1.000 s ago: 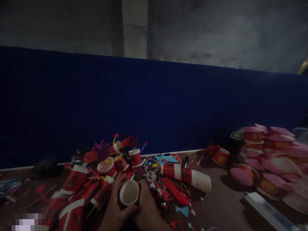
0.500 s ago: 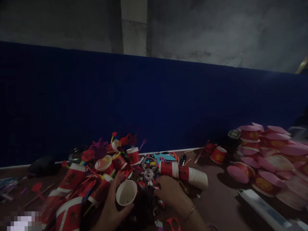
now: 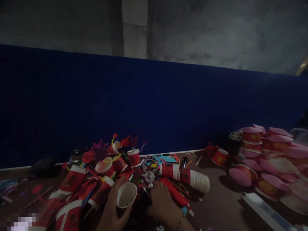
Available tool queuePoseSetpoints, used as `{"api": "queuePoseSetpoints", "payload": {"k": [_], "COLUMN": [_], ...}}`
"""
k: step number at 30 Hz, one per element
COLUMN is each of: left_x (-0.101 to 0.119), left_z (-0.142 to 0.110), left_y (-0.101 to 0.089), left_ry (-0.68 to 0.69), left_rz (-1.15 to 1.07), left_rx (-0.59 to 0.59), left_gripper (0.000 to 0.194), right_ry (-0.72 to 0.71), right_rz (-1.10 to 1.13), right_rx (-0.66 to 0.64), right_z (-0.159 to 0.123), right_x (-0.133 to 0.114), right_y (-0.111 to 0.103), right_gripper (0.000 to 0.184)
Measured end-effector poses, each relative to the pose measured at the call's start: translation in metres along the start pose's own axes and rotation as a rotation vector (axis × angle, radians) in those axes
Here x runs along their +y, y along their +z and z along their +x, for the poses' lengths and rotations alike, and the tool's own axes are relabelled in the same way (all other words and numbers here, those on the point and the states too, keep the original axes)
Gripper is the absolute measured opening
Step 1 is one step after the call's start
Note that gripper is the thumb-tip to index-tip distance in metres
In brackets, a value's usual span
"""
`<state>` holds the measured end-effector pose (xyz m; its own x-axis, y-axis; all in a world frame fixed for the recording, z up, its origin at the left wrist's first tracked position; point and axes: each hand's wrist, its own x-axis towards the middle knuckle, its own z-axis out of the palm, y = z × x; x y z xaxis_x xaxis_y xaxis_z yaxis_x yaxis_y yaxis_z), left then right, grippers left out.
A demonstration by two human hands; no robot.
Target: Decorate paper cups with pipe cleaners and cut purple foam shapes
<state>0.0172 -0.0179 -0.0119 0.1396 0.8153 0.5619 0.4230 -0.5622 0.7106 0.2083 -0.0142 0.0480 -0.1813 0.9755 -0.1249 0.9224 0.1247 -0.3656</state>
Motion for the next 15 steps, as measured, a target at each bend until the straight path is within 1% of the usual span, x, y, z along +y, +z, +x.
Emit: {"api": "queuePoseSetpoints", "payload": {"k": [2, 5, 10, 15], "left_x": [0.000, -0.001, -0.004, -0.006], "left_z": [0.000, 0.000, -0.003, -0.003], "left_y": [-0.001, -0.002, -0.004, -0.003], "left_ry": [0.002, -0.009, 0.002, 0.045], "left_rz": [0.006, 0.006, 0.059, 0.106], "left_rx": [-0.003, -0.033, -0.044, -0.001], "left_gripper": [0.070, 0.070, 0.069, 0.073], "right_ry": [0.006, 0.039, 0.018, 0.108], "right_rz": [-0.109, -0.182, -0.221, -0.226], "right_rx": [0.003, -0.003, 0.014, 0.042], "right_z": [0.001, 0.002, 0.004, 0.004], "right_x": [-0.001, -0.003, -0.003, 0.001], "right_y": [0.001, 0.002, 0.002, -0.011], "right_gripper": [0.037, 0.033, 0.031, 0.028]}}
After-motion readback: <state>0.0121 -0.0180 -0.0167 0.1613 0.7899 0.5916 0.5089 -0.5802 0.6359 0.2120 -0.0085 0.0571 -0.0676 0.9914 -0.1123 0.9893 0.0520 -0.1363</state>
